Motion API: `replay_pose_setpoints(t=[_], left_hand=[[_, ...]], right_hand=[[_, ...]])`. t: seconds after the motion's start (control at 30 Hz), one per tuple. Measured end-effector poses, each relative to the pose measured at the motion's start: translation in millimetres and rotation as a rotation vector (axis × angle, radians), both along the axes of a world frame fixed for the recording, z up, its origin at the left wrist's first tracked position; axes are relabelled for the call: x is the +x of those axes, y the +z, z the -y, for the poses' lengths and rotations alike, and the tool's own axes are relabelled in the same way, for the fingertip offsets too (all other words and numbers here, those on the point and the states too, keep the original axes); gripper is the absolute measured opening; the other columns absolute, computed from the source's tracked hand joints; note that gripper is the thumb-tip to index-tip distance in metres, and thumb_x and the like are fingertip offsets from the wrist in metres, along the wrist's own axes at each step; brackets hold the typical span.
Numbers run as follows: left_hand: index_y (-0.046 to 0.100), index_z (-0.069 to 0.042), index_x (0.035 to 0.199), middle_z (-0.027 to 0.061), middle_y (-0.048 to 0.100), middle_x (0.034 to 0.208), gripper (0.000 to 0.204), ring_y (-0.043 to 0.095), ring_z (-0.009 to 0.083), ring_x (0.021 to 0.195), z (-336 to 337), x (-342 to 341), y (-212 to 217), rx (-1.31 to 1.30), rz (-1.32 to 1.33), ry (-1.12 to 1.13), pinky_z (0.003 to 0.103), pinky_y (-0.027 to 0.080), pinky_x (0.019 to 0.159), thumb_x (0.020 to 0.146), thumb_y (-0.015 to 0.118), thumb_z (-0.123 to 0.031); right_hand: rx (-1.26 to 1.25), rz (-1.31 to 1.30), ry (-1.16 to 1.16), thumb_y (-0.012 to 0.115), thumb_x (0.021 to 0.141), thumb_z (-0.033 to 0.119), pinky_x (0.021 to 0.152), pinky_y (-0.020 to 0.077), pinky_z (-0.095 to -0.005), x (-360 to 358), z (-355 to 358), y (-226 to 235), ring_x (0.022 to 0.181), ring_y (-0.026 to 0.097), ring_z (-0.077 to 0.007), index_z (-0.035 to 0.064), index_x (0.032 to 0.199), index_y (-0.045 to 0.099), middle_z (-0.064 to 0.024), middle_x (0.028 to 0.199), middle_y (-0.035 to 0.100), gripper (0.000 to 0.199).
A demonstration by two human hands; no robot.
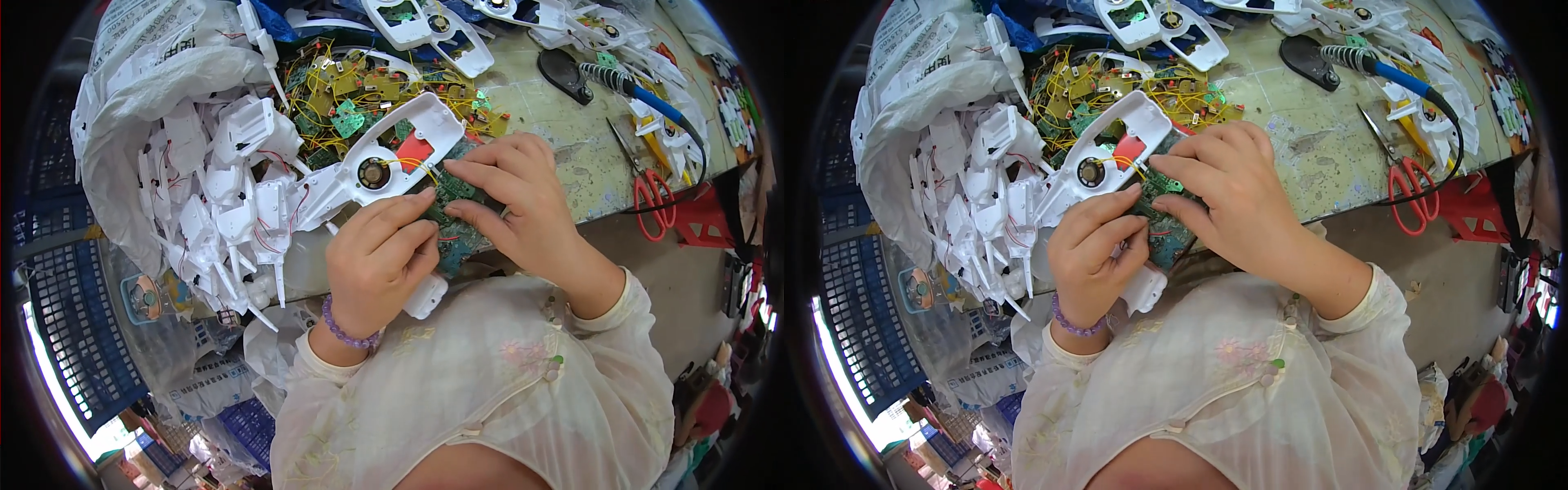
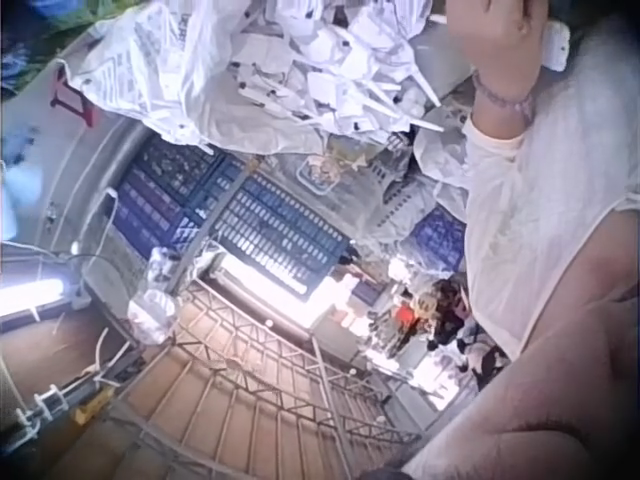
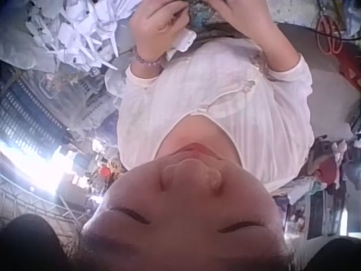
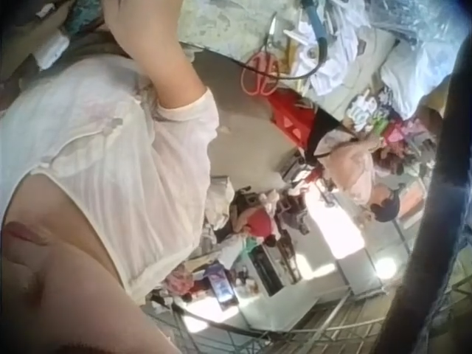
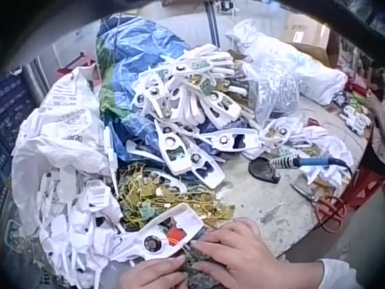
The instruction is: Soldering internal wiring onto circuit boards and speakers for toy walkie-talkies and assembling the plastic casing.
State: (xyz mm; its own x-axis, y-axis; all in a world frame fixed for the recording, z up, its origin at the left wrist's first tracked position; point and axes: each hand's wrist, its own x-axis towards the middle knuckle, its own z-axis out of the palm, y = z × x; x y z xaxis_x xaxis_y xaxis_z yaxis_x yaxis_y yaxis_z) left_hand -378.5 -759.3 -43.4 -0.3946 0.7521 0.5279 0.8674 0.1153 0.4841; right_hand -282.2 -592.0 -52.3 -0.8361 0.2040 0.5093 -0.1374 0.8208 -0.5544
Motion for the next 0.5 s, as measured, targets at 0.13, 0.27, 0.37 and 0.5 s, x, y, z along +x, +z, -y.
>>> replay_pose_setpoints(t=[0.13, 0.27, 0.37, 0.5], left_hand=[[0.063, -0.002, 0.076, 0.0076, 0.067, 0.096, 0.017, 0.065, 0.0248, 0.083, 0.9, -2.0, -0.5, -0.02, -0.013, 0.004, 0.032, 0.053, 0.069, 0.061, 0.071, 0.001], [0.064, -0.002, 0.076, 0.0085, 0.067, 0.097, 0.017, 0.065, 0.0247, 0.084, 4.7, -0.6, 0.2, -0.023, 0.009, -0.005, 0.032, 0.053, 0.069, 0.062, 0.071, 0.001], [0.064, -0.002, 0.076, 0.0087, 0.067, 0.097, 0.016, 0.065, 0.0246, 0.085, 2.4, 0.4, 2.5, -0.031, 0.025, -0.019, 0.032, 0.053, 0.07, 0.062, 0.071, 0.001], [0.064, -0.002, 0.076, 0.0084, 0.068, 0.096, 0.016, 0.066, 0.0241, 0.084, 3.4, 0.7, 1.2, -0.03, 0.016, 0.018, 0.032, 0.053, 0.07, 0.062, 0.071, 0.002]], right_hand=[[-0.203, -0.081, -0.012, 0.072, 0.072, 0.012, 0.083, 0.0402, -0.0366, -1.2, -4.3, -1.1, 0.09, 0.054, -0.0243, 0.0075, 0.102, 0.062, -0.0054, 0.093, 0.059, 0.032], [-0.814, -0.498, -0.459, 0.068, 0.081, 0.006, 0.07, 0.0418, -0.0214, 23.4, -43.4, -31.4, 0.08, 0.051, -0.0097, 0.0023, 0.108, 0.05, -0.0024, 0.086, 0.054, 0.033], [-0.719, -0.705, -0.754, 0.068, 0.082, 0.006, 0.063, 0.0388, -0.0195, 37.9, -92.1, -37.7, 0.069, 0.045, -0.0063, -0.0026, 0.11, 0.044, -0.0001, 0.079, 0.051, 0.039], [-0.505, -0.511, -0.82, 0.07, 0.082, 0.02, 0.065, 0.0396, -0.0204, 36.7, -119.2, -30.8, 0.067, 0.047, -0.0072, -0.0083, 0.118, 0.045, -0.0003, 0.072, 0.054, 0.052]])
